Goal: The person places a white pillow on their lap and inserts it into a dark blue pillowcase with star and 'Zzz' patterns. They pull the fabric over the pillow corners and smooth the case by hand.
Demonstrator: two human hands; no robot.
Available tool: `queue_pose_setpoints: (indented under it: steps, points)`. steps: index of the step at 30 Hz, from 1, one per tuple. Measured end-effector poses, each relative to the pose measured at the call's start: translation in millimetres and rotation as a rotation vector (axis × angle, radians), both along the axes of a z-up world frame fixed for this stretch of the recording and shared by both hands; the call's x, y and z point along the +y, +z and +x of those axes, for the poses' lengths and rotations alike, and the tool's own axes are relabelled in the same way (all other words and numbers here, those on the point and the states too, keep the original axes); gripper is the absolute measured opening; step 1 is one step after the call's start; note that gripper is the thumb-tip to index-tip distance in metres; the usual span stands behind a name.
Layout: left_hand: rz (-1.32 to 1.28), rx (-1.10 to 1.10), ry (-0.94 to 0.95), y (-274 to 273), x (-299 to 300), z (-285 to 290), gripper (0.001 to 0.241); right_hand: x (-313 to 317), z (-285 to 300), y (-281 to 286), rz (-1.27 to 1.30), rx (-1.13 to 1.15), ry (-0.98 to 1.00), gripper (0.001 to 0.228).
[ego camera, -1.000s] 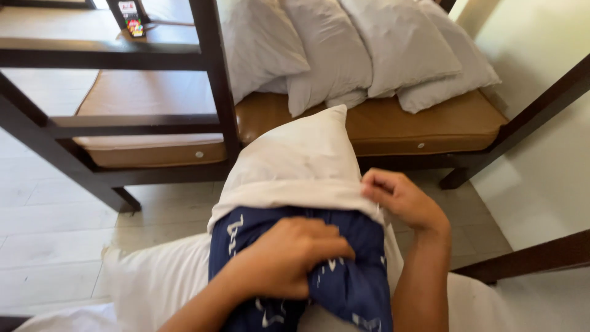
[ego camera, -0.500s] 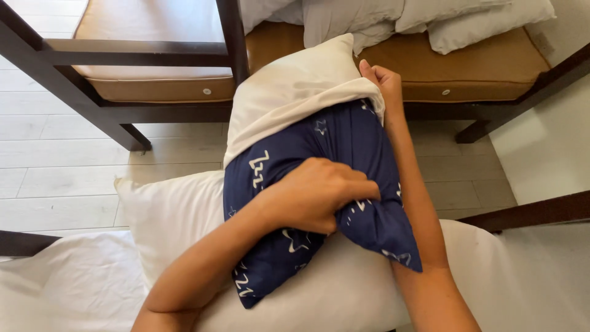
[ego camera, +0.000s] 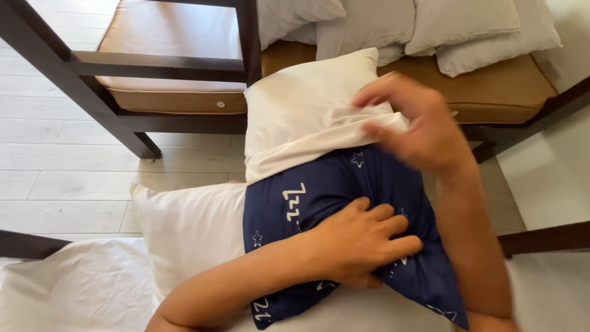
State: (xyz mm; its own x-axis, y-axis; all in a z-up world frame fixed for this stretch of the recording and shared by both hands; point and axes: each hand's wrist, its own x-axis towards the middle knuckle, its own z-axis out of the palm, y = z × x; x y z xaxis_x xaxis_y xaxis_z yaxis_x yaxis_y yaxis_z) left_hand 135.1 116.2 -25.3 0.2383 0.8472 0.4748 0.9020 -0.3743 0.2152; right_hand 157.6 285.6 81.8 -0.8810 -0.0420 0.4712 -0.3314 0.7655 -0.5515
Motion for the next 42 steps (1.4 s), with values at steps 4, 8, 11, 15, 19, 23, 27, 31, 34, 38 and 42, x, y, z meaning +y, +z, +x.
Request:
queue_pose_setpoints:
  steps: [4, 8, 11, 15, 19, 23, 27, 31, 34, 38, 42]
  points:
    - [0.015, -0.03, -0.002, -9.6, 1.0, 16.6, 0.077, -73.1, -35.5, 4.8, 0.19, -0.209, 0.356, 0.037]
    - [-0.01, -0.158, -0.087, -9.6, -9.0, 24.5, 0.09, -97.1, -68.5, -65.0, 0.421, -0.222, 0.6, 0.059]
    - [-0.155, -0.23, -0.204, 10.7, -33.1, 2.5, 0.083, -98.4, -75.3, -91.5, 0.481, -0.191, 0.593, 0.065]
    - [-0.373, -0.507, -0.497, 49.4, -46.8, -41.6, 0.056, -99.4, -68.0, -82.2, 0.407, -0.058, 0.576, 0.036]
    - [-0.382, -0.509, -0.541, 59.9, -57.0, -58.1, 0.052, -84.0, -60.1, -89.5, 0.416, -0.091, 0.569, 0.032]
    - [-0.236, -0.736, -0.325, 82.0, -88.0, -107.6, 0.028, -51.8, -28.2, -69.8, 0.26, -0.07, 0.496, 0.023]
    - [-0.213, -0.841, 0.39, 39.7, -82.5, -147.6, 0.031, -27.8, -5.1, -77.4, 0.037, 0.107, 0.384, 0.03]
    - [-0.224, -0.897, 0.287, 9.9, -45.0, -140.3, 0.042, -25.6, 2.4, -90.3, 0.053, 0.204, 0.333, 0.031]
    - [-0.213, -0.946, 0.277, 13.8, -42.8, -137.7, 0.042, -23.3, 5.7, -91.7, 0.019, 0.283, 0.31, 0.034]
    - [-0.176, -0.774, 0.35, 14.1, -39.8, -134.0, 0.039, -23.3, 7.2, -94.9, 0.121, 0.397, 0.205, 0.037]
    - [-0.232, -0.884, 0.397, -10.5, -30.6, -134.9, 0.022, -35.6, 13.3, -92.6, 0.236, 0.433, 0.156, 0.036]
